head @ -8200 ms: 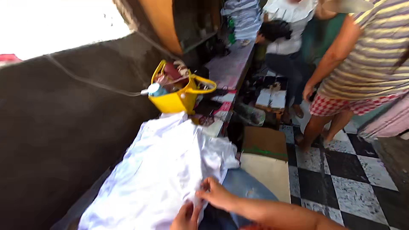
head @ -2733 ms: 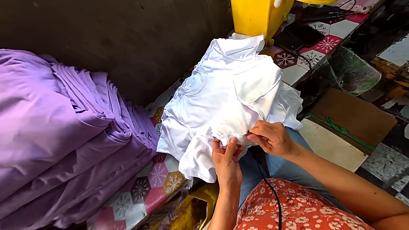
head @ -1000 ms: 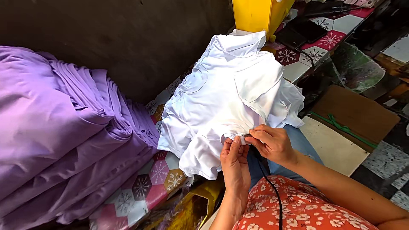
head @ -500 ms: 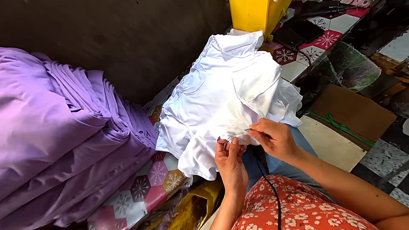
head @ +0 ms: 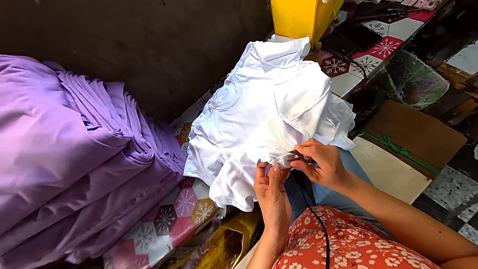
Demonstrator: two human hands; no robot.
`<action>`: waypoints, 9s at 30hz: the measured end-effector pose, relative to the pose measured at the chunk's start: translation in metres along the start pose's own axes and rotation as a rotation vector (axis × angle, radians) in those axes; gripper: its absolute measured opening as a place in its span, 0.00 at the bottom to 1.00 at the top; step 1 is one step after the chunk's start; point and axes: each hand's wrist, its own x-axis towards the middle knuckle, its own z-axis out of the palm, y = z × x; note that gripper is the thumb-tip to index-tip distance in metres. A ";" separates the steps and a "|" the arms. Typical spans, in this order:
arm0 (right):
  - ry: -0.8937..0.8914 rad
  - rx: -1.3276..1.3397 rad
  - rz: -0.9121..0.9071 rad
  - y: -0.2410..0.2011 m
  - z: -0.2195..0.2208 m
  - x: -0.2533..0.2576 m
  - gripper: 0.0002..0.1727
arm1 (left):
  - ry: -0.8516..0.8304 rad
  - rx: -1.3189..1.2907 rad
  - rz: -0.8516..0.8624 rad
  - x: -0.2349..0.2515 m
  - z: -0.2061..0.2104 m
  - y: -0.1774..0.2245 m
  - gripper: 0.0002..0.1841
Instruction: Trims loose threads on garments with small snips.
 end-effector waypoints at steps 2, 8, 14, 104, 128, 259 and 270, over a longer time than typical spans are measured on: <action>-0.023 -0.028 -0.030 -0.003 0.001 0.001 0.20 | -0.022 0.046 0.031 -0.002 0.000 0.000 0.10; -0.005 0.051 0.070 -0.001 0.006 0.001 0.16 | -0.022 0.060 -0.006 0.001 0.001 0.000 0.11; 0.006 0.050 0.388 0.011 -0.002 0.008 0.19 | 0.045 0.113 0.024 0.017 -0.012 0.013 0.14; -0.199 -0.077 0.597 0.117 -0.017 -0.043 0.12 | -0.337 1.402 0.391 0.124 0.026 -0.099 0.13; -0.638 1.083 1.473 0.118 -0.027 0.018 0.33 | -0.370 0.961 0.523 0.116 0.022 -0.114 0.09; 0.013 -0.372 0.372 0.088 -0.016 -0.027 0.14 | -0.364 1.299 0.667 0.106 0.045 -0.109 0.09; -0.029 -0.283 0.474 0.108 -0.016 -0.027 0.13 | -0.166 1.552 0.258 0.023 -0.067 0.051 0.11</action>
